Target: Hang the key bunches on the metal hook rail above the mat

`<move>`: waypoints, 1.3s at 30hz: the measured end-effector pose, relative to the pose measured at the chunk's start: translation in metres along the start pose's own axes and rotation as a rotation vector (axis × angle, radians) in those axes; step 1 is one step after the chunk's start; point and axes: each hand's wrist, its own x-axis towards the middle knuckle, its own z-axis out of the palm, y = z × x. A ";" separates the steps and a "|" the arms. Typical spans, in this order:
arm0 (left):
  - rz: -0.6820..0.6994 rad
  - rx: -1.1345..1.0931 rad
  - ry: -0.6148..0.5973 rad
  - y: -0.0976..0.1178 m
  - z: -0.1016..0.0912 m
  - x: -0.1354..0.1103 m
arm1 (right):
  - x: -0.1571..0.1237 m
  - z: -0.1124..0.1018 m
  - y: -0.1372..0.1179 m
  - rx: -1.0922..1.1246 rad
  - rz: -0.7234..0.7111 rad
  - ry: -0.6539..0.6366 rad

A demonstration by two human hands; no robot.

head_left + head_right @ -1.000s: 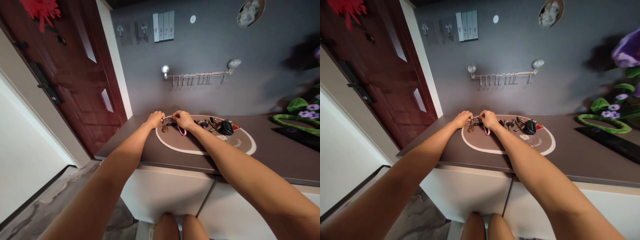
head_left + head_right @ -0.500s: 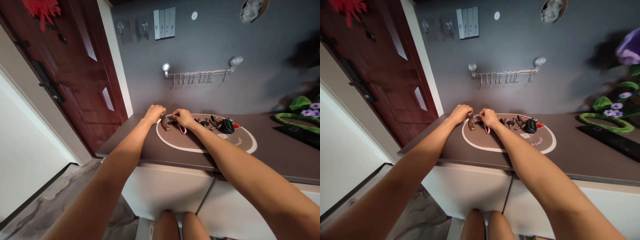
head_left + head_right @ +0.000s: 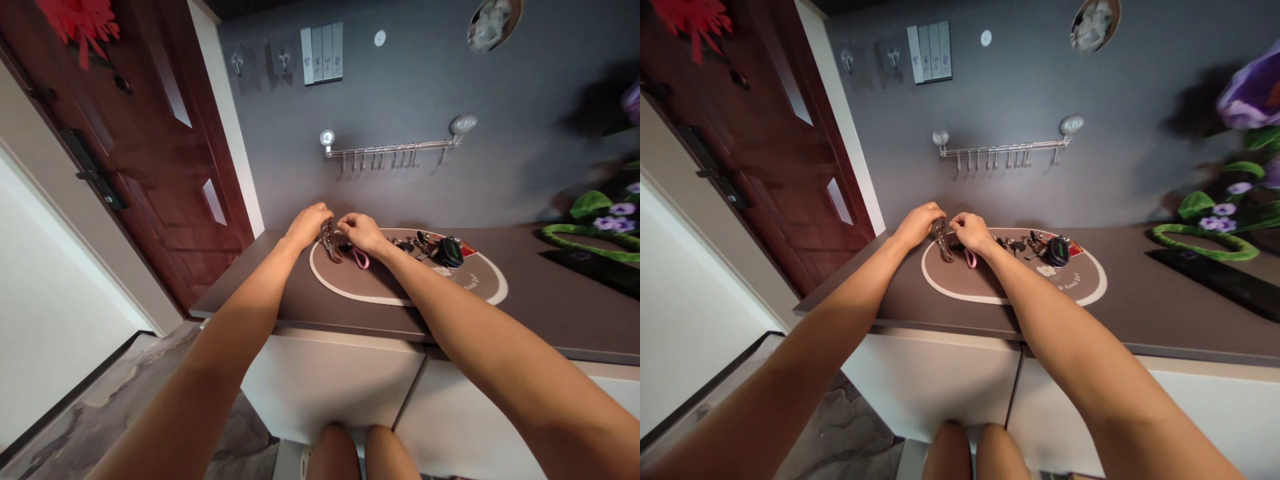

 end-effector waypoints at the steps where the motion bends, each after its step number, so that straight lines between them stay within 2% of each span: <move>1: 0.000 -0.003 0.006 0.001 -0.001 0.000 | -0.001 0.000 -0.001 0.036 -0.002 0.002; 10: -0.011 -0.033 0.087 0.006 -0.004 0.001 | 0.006 0.009 0.008 0.246 -0.031 -0.053; 14: -0.043 -0.099 0.179 0.008 -0.004 0.000 | 0.008 0.009 0.010 0.418 -0.006 -0.072; 17: -0.107 -0.224 0.264 0.011 -0.003 0.001 | 0.006 0.007 0.007 0.583 0.027 -0.132; 23: -0.370 -0.678 0.368 0.011 0.005 0.006 | -0.001 0.000 -0.006 0.789 0.092 -0.195; 26: -0.412 -0.817 0.411 0.009 0.008 0.008 | -0.003 -0.003 -0.010 0.794 0.093 -0.224; 31: -0.398 -0.855 0.425 0.009 0.009 0.009 | -0.006 -0.005 -0.013 0.658 0.099 -0.233; 39: -0.330 -0.830 0.424 0.010 0.010 0.009 | -0.001 0.001 -0.008 0.647 0.004 -0.104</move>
